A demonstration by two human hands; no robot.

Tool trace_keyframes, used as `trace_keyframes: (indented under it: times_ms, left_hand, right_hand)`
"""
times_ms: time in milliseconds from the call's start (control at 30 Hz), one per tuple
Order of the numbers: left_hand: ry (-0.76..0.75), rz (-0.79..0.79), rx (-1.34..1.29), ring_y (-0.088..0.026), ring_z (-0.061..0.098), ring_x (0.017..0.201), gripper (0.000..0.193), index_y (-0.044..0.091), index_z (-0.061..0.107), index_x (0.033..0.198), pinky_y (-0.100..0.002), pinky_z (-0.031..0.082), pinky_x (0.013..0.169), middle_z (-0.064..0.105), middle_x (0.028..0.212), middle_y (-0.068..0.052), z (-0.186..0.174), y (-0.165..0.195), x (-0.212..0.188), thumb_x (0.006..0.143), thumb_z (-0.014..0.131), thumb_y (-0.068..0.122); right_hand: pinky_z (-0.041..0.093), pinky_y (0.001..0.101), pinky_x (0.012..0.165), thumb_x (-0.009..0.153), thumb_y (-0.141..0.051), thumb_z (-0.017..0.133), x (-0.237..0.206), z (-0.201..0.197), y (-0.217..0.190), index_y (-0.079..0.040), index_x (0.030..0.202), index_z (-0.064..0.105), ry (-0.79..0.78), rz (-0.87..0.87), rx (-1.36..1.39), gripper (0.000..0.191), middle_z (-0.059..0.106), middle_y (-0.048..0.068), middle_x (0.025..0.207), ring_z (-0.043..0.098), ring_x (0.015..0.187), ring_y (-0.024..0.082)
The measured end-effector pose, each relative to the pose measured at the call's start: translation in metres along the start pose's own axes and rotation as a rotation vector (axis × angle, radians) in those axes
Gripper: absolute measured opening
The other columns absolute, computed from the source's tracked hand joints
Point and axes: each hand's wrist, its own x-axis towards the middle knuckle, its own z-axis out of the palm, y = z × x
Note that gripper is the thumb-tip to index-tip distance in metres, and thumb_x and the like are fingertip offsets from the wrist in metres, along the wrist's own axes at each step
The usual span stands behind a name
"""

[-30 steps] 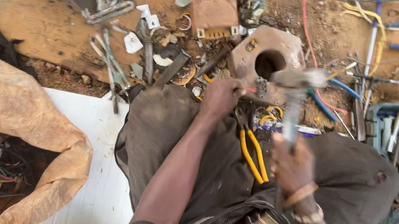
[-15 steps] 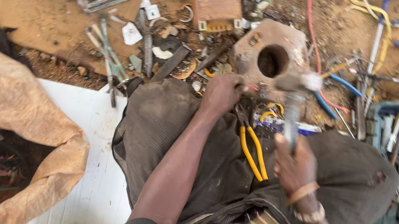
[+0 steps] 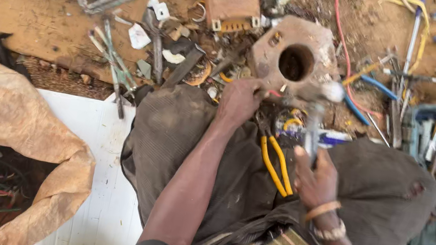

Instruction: The person uses a screwdriver to pry and remove a small metal piece from a cylindrical electrical component. They then use pliers to grip and manipulate the piece, and a hammer to strike it, continuing to adjust the component with the pliers.

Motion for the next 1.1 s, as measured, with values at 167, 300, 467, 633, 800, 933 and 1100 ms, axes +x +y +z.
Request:
trace_keyframes:
  times_ms: [167, 300, 467, 633, 800, 933, 1100]
  left_hand:
    - [0.019, 0.029, -0.047, -0.033, 0.07, 0.088, 0.018, 0.009, 0.076, 0.097, -0.043, 0.054, 0.079, 0.074, 0.094, -0.012, 0.003, 0.0, 0.0, 0.083, 0.08, 0.02]
    - [-0.107, -0.132, -0.033, -0.028, 0.072, 0.083, 0.014, 0.012, 0.078, 0.097, -0.042, 0.053, 0.077, 0.076, 0.095, -0.008, 0.0, 0.004, 0.0, 0.086, 0.078, 0.02]
    - [-0.19, -0.139, -0.109, -0.025, 0.072, 0.081, 0.011, 0.01, 0.076, 0.095, -0.039, 0.053, 0.075, 0.075, 0.091, -0.008, -0.008, 0.0, -0.002, 0.086, 0.077, 0.016]
    - [-0.19, -0.168, -0.61, -0.016, 0.059, 0.074, 0.006, 0.002, 0.06, 0.083, -0.033, 0.049, 0.066, 0.078, 0.097, -0.008, -0.001, -0.014, 0.006, 0.087, 0.064, 0.0]
    - [-0.146, -0.282, -1.045, -0.013, 0.069, 0.082, 0.007, 0.004, 0.058, 0.099, -0.03, 0.058, 0.077, 0.072, 0.091, -0.01, 0.015, -0.022, 0.014, 0.102, 0.064, 0.004]
    - [-0.195, -0.44, -1.12, -0.018, 0.074, 0.086, 0.008, 0.005, 0.059, 0.102, -0.035, 0.063, 0.076, 0.075, 0.094, -0.011, 0.017, -0.023, 0.015, 0.102, 0.063, 0.011]
    - [-0.239, -0.486, -1.263, -0.023, 0.077, 0.094, 0.013, 0.007, 0.058, 0.104, -0.039, 0.065, 0.082, 0.076, 0.098, -0.012, 0.01, -0.011, 0.017, 0.099, 0.067, 0.015]
  right_hand:
    - [0.039, 0.0245, 0.037, 0.103, -0.033, 0.061, -0.021, -0.026, 0.011, -0.006, 0.094, 0.054, 0.008, 0.05, 0.242, 0.029, 0.053, 0.0, 0.065, 0.048, 0.046, 0.006]
    - [0.041, 0.0239, 0.037, 0.1, -0.03, 0.061, -0.016, -0.029, 0.03, -0.009, 0.095, 0.057, -0.045, 0.284, 0.431, 0.021, 0.054, 0.0, 0.065, 0.05, 0.045, 0.007]
    - [0.044, 0.0231, 0.043, 0.097, -0.02, 0.069, 0.005, -0.019, 0.055, -0.008, 0.104, 0.06, -0.199, 0.479, 0.733, 0.017, 0.055, -0.002, 0.075, 0.051, 0.054, 0.006]
    - [0.057, 0.0266, 0.076, 0.091, -0.004, 0.068, -0.003, -0.022, 0.059, 0.009, 0.127, 0.056, -0.225, 0.36, 0.703, 0.04, 0.068, 0.01, 0.101, 0.069, 0.084, 0.014]
    - [0.062, 0.0335, 0.084, 0.079, -0.002, 0.066, -0.025, -0.036, 0.041, -0.005, 0.148, 0.036, -0.185, 0.301, 0.365, 0.075, 0.064, 0.012, 0.129, 0.076, 0.1, 0.022]
    - [0.065, 0.0362, 0.084, 0.093, -0.028, 0.066, -0.027, -0.06, 0.033, -0.009, 0.155, 0.041, -0.38, 0.269, -0.633, 0.07, 0.045, 0.008, 0.158, 0.078, 0.1, 0.025]
    - [0.059, 0.0432, 0.091, 0.089, -0.046, 0.067, -0.019, -0.073, 0.022, -0.011, 0.135, 0.06, -0.186, -0.197, -0.963, 0.058, 0.065, 0.009, 0.135, 0.071, 0.109, 0.029]
